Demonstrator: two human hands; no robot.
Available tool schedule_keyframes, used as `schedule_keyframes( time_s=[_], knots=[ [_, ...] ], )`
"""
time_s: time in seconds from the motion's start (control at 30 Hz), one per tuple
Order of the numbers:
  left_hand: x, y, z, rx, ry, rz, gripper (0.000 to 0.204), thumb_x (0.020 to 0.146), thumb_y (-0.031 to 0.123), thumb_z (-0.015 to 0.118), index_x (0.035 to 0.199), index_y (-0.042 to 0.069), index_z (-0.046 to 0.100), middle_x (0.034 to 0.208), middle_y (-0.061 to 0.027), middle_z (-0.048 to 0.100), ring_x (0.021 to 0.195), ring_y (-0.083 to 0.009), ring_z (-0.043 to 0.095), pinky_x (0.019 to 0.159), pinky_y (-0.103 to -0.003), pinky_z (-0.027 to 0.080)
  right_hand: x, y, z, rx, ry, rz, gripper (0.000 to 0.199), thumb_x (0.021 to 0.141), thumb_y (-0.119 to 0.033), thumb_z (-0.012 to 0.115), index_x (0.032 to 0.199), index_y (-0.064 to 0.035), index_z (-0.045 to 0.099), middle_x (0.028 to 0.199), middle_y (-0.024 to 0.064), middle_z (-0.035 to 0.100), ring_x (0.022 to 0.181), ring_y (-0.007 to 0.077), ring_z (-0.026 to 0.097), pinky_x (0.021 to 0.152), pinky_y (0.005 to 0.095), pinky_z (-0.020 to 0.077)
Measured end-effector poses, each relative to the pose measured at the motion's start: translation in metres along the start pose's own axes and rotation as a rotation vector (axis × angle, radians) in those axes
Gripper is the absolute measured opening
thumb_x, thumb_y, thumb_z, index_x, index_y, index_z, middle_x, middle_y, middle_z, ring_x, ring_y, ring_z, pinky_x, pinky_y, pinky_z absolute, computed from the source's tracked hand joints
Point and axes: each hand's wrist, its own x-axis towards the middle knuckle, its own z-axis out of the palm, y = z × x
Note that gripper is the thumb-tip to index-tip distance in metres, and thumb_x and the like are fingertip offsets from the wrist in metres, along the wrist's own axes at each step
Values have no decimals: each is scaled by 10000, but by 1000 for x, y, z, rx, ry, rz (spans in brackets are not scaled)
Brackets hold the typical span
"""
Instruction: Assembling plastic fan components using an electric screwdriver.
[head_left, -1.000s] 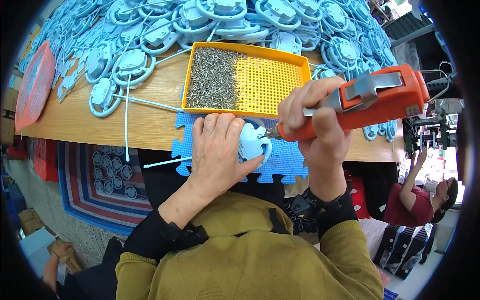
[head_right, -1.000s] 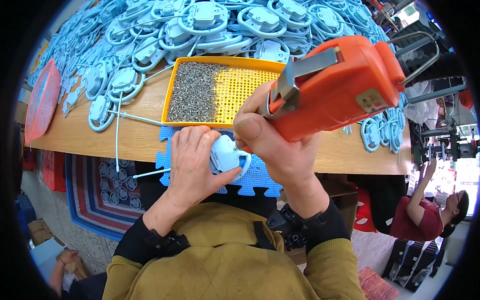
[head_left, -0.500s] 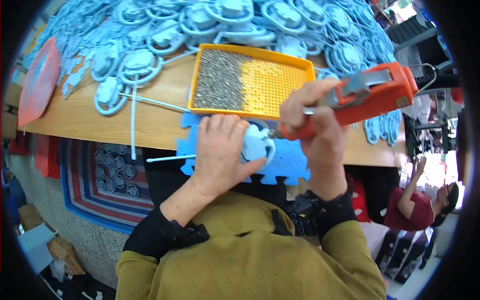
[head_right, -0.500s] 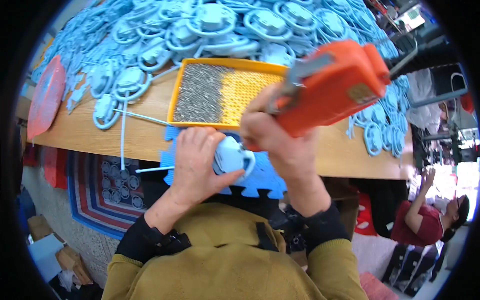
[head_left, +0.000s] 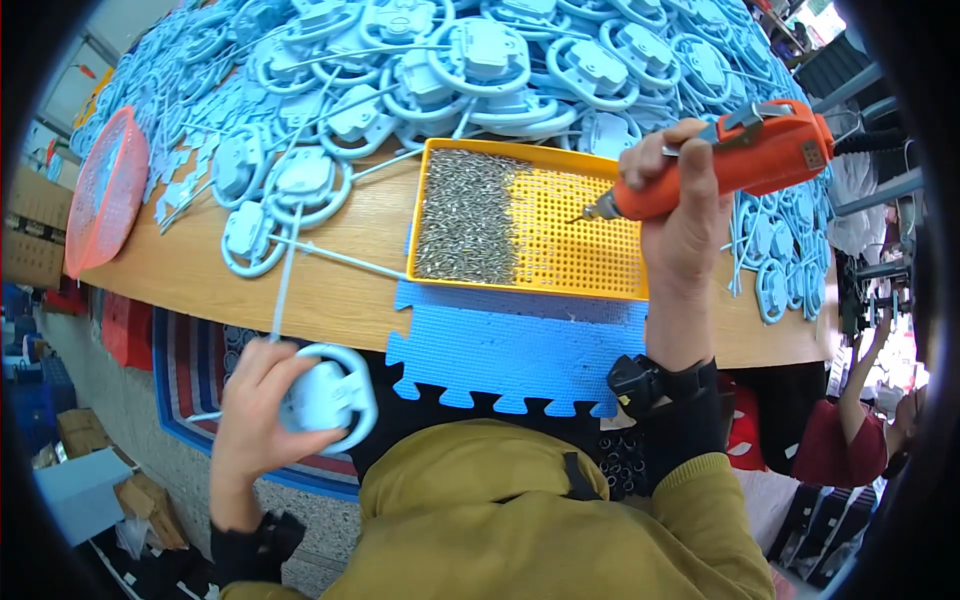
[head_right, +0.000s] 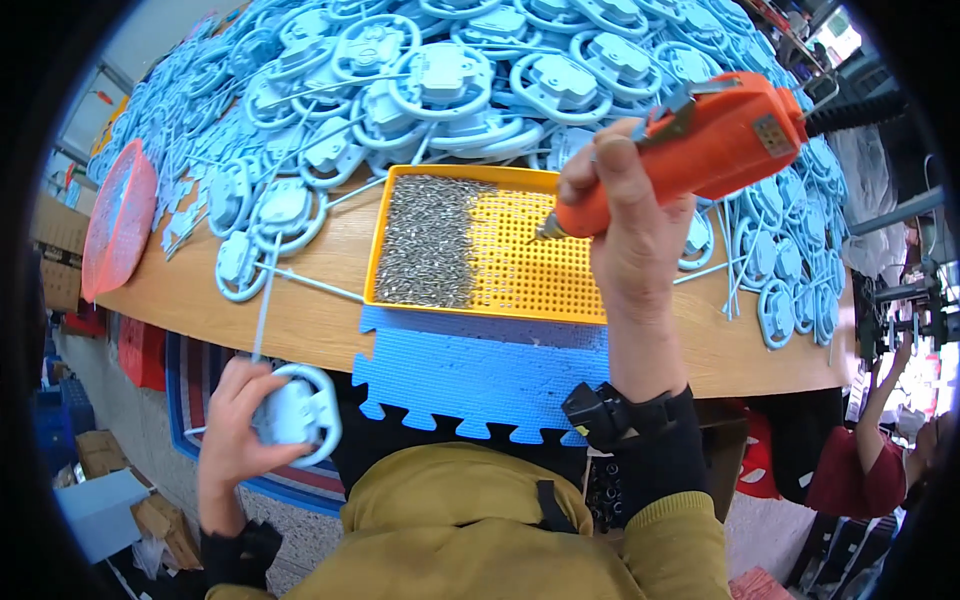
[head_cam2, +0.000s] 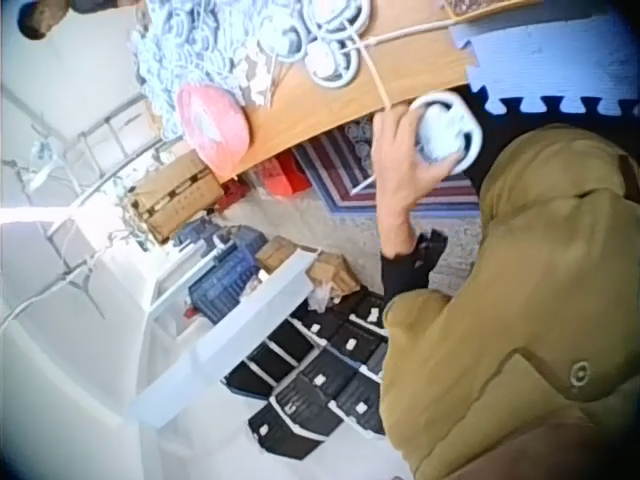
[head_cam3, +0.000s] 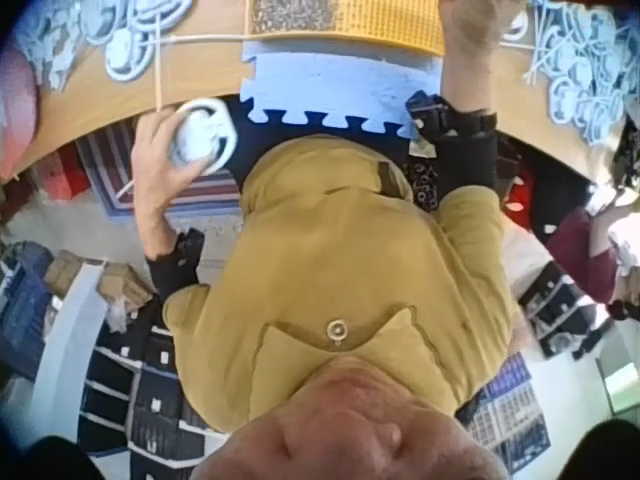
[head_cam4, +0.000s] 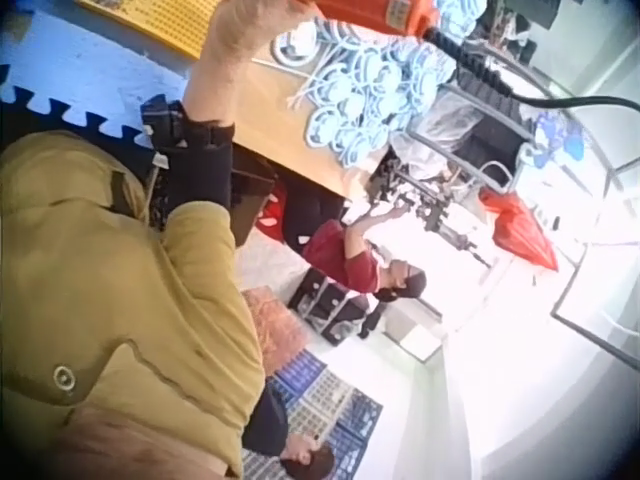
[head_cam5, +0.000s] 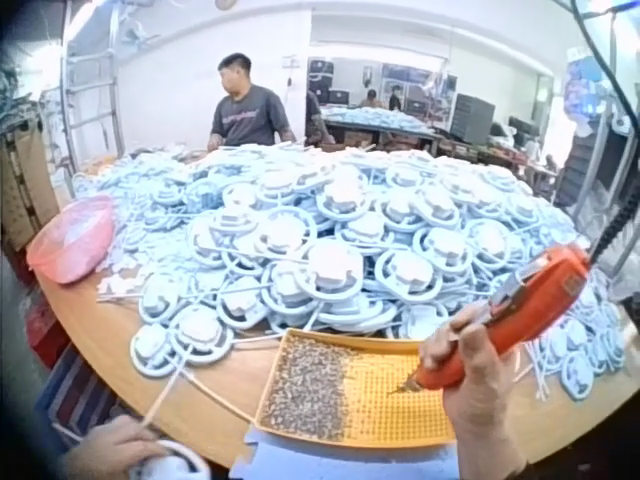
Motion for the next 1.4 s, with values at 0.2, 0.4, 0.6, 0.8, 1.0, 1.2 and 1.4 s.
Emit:
schedule_keyframes(
  time_s=[0.2, 0.4, 0.6, 0.8, 1.0, 1.2, 1.4],
  knots=[
    [-19, 7, -29, 268, -66, -209, 601, 615, 188, 794, 1147, 7, 580, 1078, -168, 537, 1028, -367, 508, 899, -446, 403, 4, 10, 3, -101, -143, 31, 294, 874, -336, 696, 943, -79, 573, 720, 53, 562, 637, 165, 534, 649, 329, 438],
    [72, -38, 11, 251, 298, -113, 617, 701, 220, 780, 1226, -7, 546, 1165, -193, 538, 1090, -382, 495, 925, -455, 391, 8, 17, 2, -139, -113, 11, 273, 881, -325, 688, 913, -79, 573, 696, 52, 562, 612, 163, 533, 629, 326, 440],
    [105, -66, 27, 461, 243, -148, 666, 695, 288, 788, 1230, -14, 535, 1191, -185, 545, 1131, -345, 485, 988, -445, 347, 9, 21, 1, -130, -91, 33, 268, 888, -325, 676, 900, -81, 565, 686, 53, 556, 602, 163, 525, 619, 325, 433],
    [96, -69, 34, 319, 326, -170, 654, 662, 258, 793, 1206, -3, 541, 1164, -170, 562, 1134, -329, 484, 1008, -436, 323, 9, 17, -2, -99, -131, 20, 276, 896, -341, 662, 919, -83, 565, 701, 55, 559, 619, 164, 520, 617, 323, 426],
    [86, -61, 35, 240, 272, -178, 728, 676, 227, 777, 1339, 130, 494, 1263, -150, 487, 1234, -338, 433, 1097, -559, 181, 4, 19, 2, -116, -160, 41, 277, 895, -344, 663, 917, -85, 567, 696, 47, 560, 620, 155, 512, 617, 319, 424],
    [87, -53, 32, 229, 229, -161, 755, 684, 202, 769, 1378, 178, 474, 1295, -130, 453, 1254, -328, 414, 1099, -588, 145, 3, 22, 2, -91, -154, 50, 260, 898, -328, 661, 893, -87, 564, 674, 40, 551, 611, 147, 506, 615, 314, 422],
    [87, -46, 24, 271, 162, -142, 680, 660, 193, 779, 1287, 124, 526, 1232, -129, 481, 1208, -328, 437, 1086, -592, 173, 3, 19, 5, -100, -150, 64, 242, 902, -302, 656, 867, -92, 541, 674, 45, 547, 606, 156, 506, 612, 319, 423]
  ],
)
